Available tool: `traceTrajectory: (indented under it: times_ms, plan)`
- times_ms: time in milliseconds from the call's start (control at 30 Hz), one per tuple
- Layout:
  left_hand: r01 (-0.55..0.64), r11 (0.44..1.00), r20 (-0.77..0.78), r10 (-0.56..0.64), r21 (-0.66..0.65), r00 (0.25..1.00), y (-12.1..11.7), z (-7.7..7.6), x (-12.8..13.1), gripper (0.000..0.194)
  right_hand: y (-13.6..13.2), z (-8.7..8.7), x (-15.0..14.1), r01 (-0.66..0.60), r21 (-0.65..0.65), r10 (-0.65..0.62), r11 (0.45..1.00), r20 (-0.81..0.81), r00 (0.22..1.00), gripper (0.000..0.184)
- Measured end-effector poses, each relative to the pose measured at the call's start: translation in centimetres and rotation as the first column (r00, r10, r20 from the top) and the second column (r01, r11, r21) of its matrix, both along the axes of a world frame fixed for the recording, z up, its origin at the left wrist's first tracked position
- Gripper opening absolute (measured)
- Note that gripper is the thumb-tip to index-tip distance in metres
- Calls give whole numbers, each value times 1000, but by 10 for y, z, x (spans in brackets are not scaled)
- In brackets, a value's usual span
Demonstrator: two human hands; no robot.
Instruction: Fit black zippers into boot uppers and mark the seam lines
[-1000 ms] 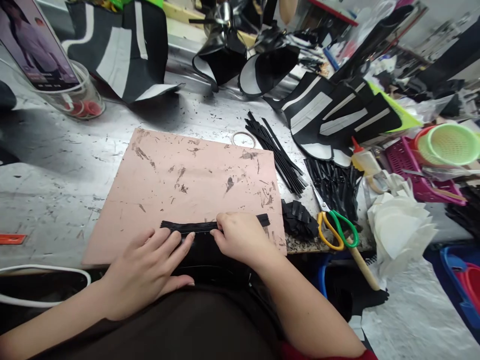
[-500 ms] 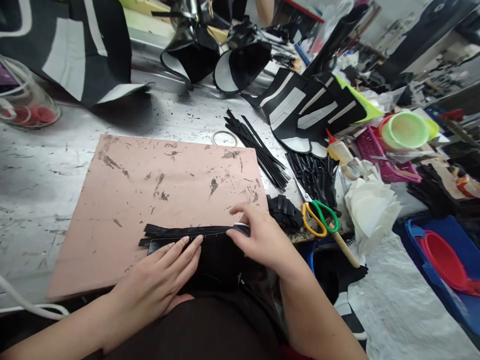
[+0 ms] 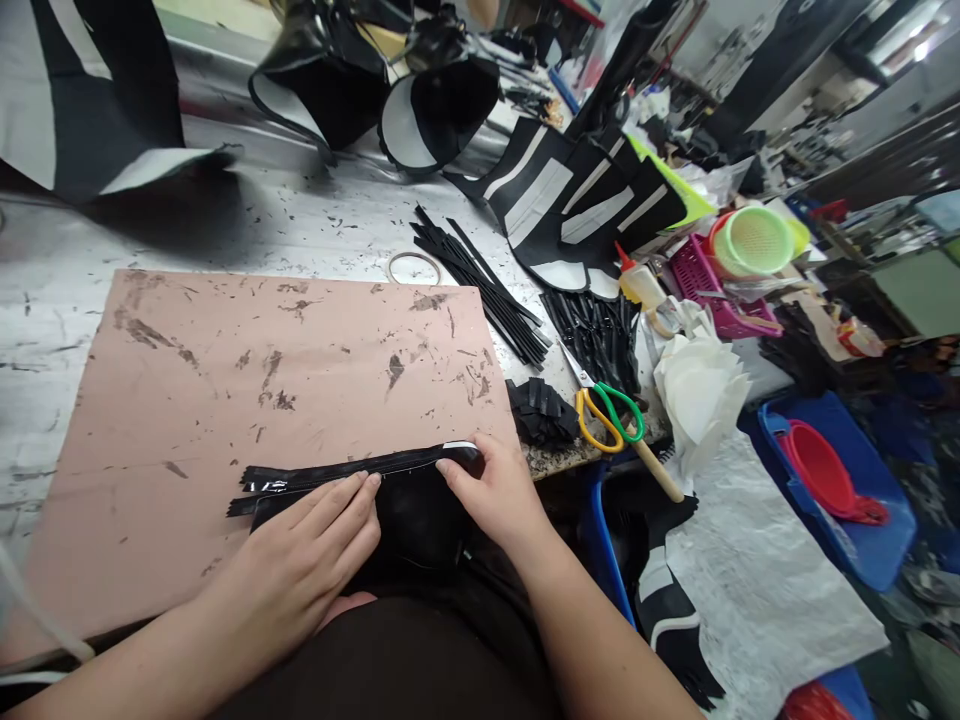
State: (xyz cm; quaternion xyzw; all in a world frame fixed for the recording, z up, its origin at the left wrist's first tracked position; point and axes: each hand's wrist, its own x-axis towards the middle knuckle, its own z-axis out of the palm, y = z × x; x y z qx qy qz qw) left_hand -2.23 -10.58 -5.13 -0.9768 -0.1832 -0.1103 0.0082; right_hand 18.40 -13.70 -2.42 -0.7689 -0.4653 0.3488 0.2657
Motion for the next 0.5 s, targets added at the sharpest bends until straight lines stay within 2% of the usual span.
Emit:
traceTrajectory:
  times_ms: [100, 367, 500]
  plan:
    - [18, 1000, -36, -18, -5, 999, -1, 0, 2, 56, -2, -2, 0, -10, 31, 7, 999, 101, 995, 13]
    - [39, 999, -92, -36, 29, 995, -3, 0, 16, 64, -2, -5, -1, -59, 35, 50, 998, 209, 977, 11]
    - [58, 997, -179, -50, 43, 983, -3, 4, 28, 70, -3, -7, 0, -77, 54, 63, 996, 219, 974, 9]
